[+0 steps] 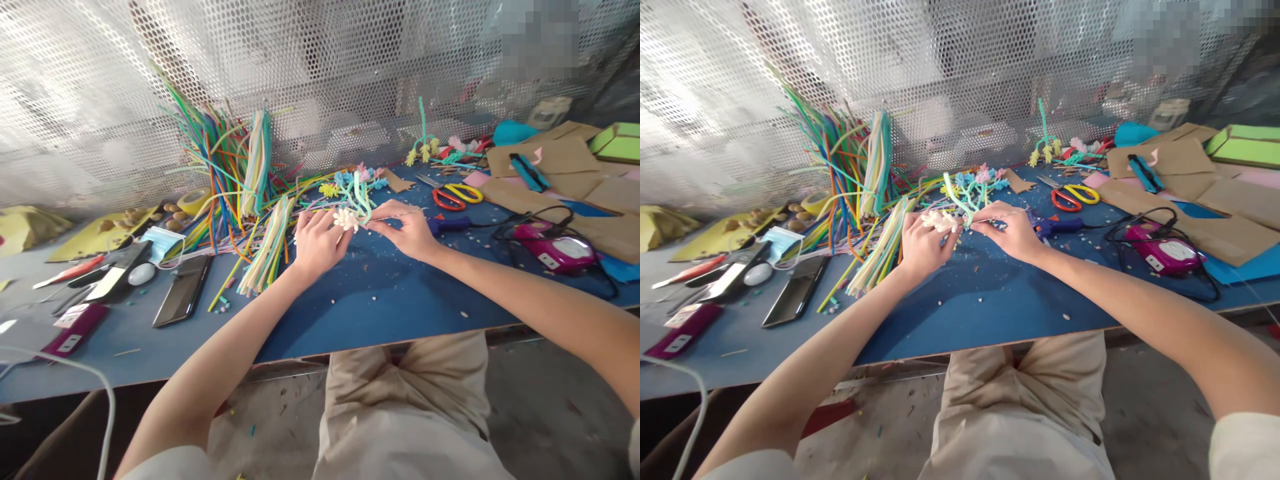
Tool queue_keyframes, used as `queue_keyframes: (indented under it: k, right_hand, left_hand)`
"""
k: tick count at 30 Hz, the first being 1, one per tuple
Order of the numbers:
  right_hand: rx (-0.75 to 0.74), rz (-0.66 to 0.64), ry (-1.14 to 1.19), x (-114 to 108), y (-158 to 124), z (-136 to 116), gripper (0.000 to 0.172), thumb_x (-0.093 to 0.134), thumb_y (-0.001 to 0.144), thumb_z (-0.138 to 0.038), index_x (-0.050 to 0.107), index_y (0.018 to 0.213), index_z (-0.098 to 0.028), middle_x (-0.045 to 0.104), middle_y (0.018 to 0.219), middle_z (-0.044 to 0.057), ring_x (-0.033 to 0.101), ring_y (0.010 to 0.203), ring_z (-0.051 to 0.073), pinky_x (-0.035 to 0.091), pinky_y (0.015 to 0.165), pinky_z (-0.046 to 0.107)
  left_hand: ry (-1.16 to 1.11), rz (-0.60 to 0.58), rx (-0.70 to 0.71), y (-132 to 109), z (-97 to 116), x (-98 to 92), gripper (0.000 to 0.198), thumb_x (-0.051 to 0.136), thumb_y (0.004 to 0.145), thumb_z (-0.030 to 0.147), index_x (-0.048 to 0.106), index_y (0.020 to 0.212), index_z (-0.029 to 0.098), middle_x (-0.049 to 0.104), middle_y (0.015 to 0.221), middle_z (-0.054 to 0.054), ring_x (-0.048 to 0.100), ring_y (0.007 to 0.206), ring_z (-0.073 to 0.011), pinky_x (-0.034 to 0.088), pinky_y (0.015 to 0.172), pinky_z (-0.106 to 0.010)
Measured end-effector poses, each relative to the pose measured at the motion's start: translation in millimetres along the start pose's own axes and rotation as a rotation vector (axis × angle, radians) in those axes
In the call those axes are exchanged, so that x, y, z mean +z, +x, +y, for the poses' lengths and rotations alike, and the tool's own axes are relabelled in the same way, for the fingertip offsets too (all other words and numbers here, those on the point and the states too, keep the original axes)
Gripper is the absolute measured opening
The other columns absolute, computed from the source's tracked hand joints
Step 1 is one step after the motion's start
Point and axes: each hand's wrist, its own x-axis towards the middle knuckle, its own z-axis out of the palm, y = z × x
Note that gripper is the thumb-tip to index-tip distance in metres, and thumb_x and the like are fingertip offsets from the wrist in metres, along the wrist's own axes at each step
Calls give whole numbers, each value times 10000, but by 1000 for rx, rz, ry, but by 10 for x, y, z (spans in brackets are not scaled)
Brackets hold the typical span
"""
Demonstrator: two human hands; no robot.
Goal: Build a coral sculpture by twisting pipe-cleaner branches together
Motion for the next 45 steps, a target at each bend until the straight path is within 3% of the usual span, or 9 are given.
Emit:
queue_keyframes:
  k: [23, 29, 37, 45]
  right_hand:
    - [-26, -35, 88, 23, 12, 70, 133, 744, 973, -414, 773, 981, -284, 756, 960, 11, 685, 881, 181, 548, 778, 350]
    - [-29, -31, 111, 22, 22, 72, 119, 762, 960, -403, 776, 979, -287, 752, 963, 13, 678, 884, 184, 543, 777, 356]
    - [-79, -17, 118, 26, 24, 39, 25, 767, 960, -302, 778, 979, -289, 751, 968, 1, 693, 907, 172, 550, 821, 352]
    - [-37, -24, 80, 31, 15, 38, 107, 734, 980, -374, 772, 963, -276, 759, 964, 13, 693, 909, 182, 558, 798, 349]
  left_hand:
    - [24, 6, 20, 11, 49, -28, 320, 536, 1072, 385, 809, 965, 257, 774, 975, -75, 691, 967, -266, 383, 859, -444]
    - [34, -18, 3, 22, 77, -51, 360, 522, 1074, 402, 800, 906, 246, 763, 987, -82, 684, 968, -270, 376, 873, -450]
    - [43, -5, -5, 20, 76, -62, 305, 520, 1064, 381, 774, 965, 245, 756, 985, -70, 676, 957, -268, 353, 863, -450]
    - [57, 1, 4, 23, 88, -63, 319, 519, 1065, 397, 779, 953, 250, 755, 982, -71, 664, 949, -264, 362, 866, -442]
